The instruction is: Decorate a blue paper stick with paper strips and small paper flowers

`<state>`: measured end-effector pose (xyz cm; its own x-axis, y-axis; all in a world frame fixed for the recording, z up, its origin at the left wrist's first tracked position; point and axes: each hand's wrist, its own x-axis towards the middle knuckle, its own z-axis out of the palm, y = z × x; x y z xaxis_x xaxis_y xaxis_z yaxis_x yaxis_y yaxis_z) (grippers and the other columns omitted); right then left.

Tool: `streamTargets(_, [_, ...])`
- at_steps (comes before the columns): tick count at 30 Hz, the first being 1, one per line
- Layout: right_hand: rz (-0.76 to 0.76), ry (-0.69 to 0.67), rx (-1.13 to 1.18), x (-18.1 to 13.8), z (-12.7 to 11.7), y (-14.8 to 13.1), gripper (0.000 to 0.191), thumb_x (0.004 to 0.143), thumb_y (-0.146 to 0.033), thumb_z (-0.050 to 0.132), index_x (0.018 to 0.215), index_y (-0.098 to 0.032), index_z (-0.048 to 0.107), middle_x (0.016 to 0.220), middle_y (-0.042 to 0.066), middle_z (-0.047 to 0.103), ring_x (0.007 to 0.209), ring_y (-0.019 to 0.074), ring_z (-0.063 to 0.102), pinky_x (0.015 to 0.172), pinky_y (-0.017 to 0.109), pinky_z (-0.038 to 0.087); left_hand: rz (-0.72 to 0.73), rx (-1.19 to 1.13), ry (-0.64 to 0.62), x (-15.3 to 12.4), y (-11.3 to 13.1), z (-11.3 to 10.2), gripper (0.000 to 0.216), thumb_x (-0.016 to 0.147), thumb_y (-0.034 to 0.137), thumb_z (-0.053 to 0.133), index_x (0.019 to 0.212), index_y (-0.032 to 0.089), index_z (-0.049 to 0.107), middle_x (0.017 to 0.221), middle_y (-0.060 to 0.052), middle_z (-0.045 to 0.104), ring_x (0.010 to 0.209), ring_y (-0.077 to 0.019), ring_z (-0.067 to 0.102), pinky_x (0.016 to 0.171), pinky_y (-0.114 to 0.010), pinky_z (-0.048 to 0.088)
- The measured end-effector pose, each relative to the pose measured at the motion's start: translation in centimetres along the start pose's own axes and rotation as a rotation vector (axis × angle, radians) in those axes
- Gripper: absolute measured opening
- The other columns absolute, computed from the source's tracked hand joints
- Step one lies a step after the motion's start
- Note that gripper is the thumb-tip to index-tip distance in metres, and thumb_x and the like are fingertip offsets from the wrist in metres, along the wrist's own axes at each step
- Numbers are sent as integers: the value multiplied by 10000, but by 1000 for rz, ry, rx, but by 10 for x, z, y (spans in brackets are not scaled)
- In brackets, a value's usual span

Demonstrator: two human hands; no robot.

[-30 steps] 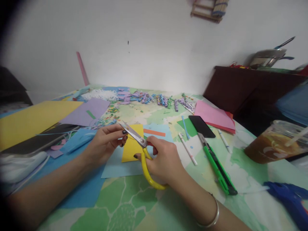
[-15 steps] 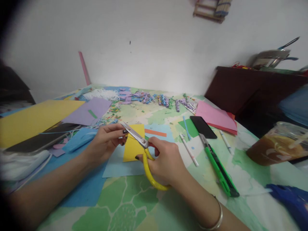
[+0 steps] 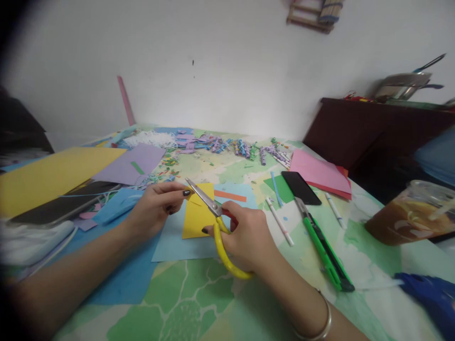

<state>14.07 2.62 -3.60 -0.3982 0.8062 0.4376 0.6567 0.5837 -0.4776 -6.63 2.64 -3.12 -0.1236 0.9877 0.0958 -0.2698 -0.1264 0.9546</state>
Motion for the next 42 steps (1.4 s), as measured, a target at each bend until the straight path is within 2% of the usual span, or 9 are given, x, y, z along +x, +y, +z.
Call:
streamTargets(2, [34, 19, 16, 1, -1, 1, 347, 685, -490, 737, 833, -184, 662, 465, -62, 428, 433, 92, 365, 448, 226, 276, -8, 4, 2, 0, 0, -1, 85, 597, 188, 769, 658, 136, 741, 392, 49, 471, 378, -35, 368, 381, -164, 295])
streamTargets(3, [52, 25, 23, 1, -1, 1, 355, 680, -495, 740, 831, -184, 660, 462, -64, 419, 435, 94, 365, 443, 226, 271, -19, -13, -12, 0, 0, -1, 94, 600, 188, 772, 672, 134, 743, 418, 33, 524, 400, -48, 434, 404, -164, 348])
streamTargets(6, [89, 28, 35, 3, -2, 2, 366, 678, -498, 738, 849, -188, 647, 482, -64, 425, 453, 98, 381, 453, 224, 276, -60, -88, -93, -1, -1, -3, 151, 663, 262, 761, 731, 127, 746, 629, -51, 700, 589, -137, 649, 562, -221, 519])
streamTargets(8, [109, 18, 40, 3, -1, 2, 376, 683, -500, 733, 882, -195, 639, 510, -63, 448, 471, 100, 397, 467, 224, 285, -70, -125, -127, -1, -2, -3, 183, 715, 304, 737, 765, 128, 743, 712, -68, 731, 658, -168, 692, 613, -247, 557])
streamTargets(11, [121, -12, 46, 3, 0, 1, 377, 687, -499, 729, 895, -205, 620, 548, -59, 475, 493, 103, 413, 481, 225, 286, -42, -121, -127, -2, -3, -1, 155, 705, 225, 761, 832, 142, 734, 736, -47, 745, 656, -152, 706, 616, -214, 563])
streamTargets(15, [92, -30, 38, 1, 3, -1, 375, 682, -493, 733, 870, -206, 581, 578, -55, 497, 501, 100, 409, 494, 228, 278, 1, -104, -89, -3, -4, 2, 304, 702, 175, 776, 996, 169, 697, 764, -34, 762, 672, -137, 716, 629, -184, 567])
streamTargets(20, [53, -16, 0, -1, 5, -1, 381, 684, -494, 735, 857, -202, 564, 604, -43, 523, 509, 102, 414, 508, 231, 277, -8, -114, -52, -4, -6, 5, 196, 682, 195, 798, 843, 133, 704, 746, -44, 765, 659, -127, 717, 613, -154, 566])
streamTargets(31, [-7, 34, -36, -2, 8, -1, 370, 702, -471, 724, 898, -190, 584, 653, -20, 570, 519, 109, 447, 518, 233, 304, -29, -87, -79, -5, -8, 6, 154, 691, 223, 793, 807, 151, 724, 732, -30, 763, 656, -118, 717, 607, -136, 561])
streamTargets(42, [-30, 44, -39, -3, 5, -1, 342, 719, -475, 707, 861, -185, 594, 583, -41, 479, 505, 105, 422, 505, 224, 292, -30, -96, -75, -5, -7, 7, 149, 675, 207, 798, 791, 153, 722, 715, -23, 761, 645, -122, 716, 600, -145, 560])
